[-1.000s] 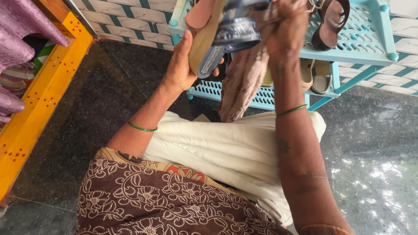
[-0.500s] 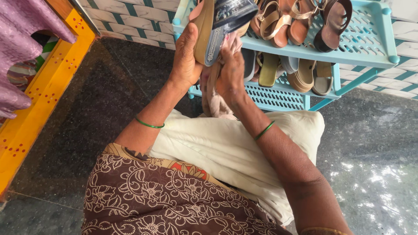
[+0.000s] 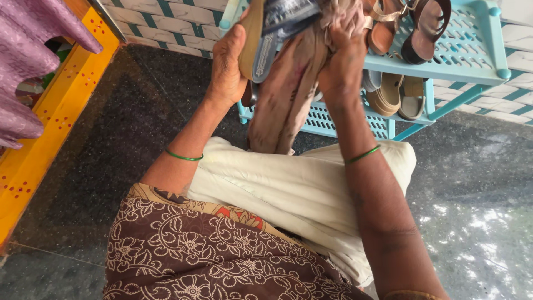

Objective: The person wipes several pairs of shoes and sandals from a blue plastic rack with a cloth, cleaning the soles and tops of each item before placing them back on the shelves.

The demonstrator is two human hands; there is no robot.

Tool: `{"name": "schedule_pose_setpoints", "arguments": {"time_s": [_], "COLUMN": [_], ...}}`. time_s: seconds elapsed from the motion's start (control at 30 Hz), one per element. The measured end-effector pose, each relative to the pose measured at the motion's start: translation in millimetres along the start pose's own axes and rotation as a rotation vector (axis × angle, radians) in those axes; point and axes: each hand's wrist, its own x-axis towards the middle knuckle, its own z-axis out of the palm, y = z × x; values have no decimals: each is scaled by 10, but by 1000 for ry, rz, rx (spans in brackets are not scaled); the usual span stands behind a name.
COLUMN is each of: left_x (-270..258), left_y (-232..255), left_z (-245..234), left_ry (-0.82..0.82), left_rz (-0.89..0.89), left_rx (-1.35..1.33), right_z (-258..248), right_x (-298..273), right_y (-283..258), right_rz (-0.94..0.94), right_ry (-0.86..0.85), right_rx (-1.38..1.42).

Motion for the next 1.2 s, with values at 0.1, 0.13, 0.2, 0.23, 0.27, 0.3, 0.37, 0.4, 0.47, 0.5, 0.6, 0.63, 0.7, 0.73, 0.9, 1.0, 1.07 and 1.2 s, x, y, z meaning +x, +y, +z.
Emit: {"name": "schedule_pose_setpoints", "arguments": {"time_s": [0.1, 0.13, 0.2, 0.23, 0.27, 0.3, 0.37, 0.4, 0.47, 0.5, 0.6, 0.63, 0.7, 0.73, 0.9, 1.0, 1.07, 1.2], "left_x": [33, 40, 39, 28, 26, 21, 4, 8, 2, -15, -64, -64, -58, -69, -130, -131, -107, -63], "left_y": [-14, 4, 53, 64, 64, 59, 25, 7, -21, -33, -47, -40, -83, -113, -204, -163, -65, 48], "left_z": [89, 92, 79, 75, 70, 63, 77, 90, 127, 148, 149, 107, 25, -13, -85, 33, 128, 246], "left_ry": [-68, -68, -68, -65, -59, -53, -23, 2, 14, 26, 58, 58, 84, 93, 113, 83, -10, -41], "left_rz": [11, 12, 36, 37, 34, 31, 49, 59, 44, 27, 31, 31, 19, 8, -75, -136, -125, -134], "left_rx": [2, 3, 24, 26, 90, 152, 228, 303, 288, 271, 304, 306, 325, 322, 317, 296, 227, 56], "right_z": [22, 33, 65, 61, 36, 39, 105, 151, 318, 419, 692, 804, 945, 968, 638, 101, -271, -731], "right_x": [53, 72, 115, 110, 102, 85, -8, -41, -121, -170, -489, -546, -614, -637, -316, 71, 343, 558], "right_y": [-84, -98, -142, -213, -344, -429, -470, -467, -314, -248, -252, -243, -253, -276, -282, -171, -103, 179], "right_rz": [340, 340, 374, 377, 265, 150, 47, -62, -143, -223, -803, -803, -909, -908, -1147, -952, -1004, -406], "right_ry": [63, 61, 103, 102, -60, -220, -231, -227, -157, -83, -286, -286, -369, -365, -417, -85, 45, 202], "right_rx": [175, 176, 289, 289, 186, 83, -186, -452, -589, -726, -1356, -1354, -1536, -1537, -1465, -1321, -1260, -612]}}
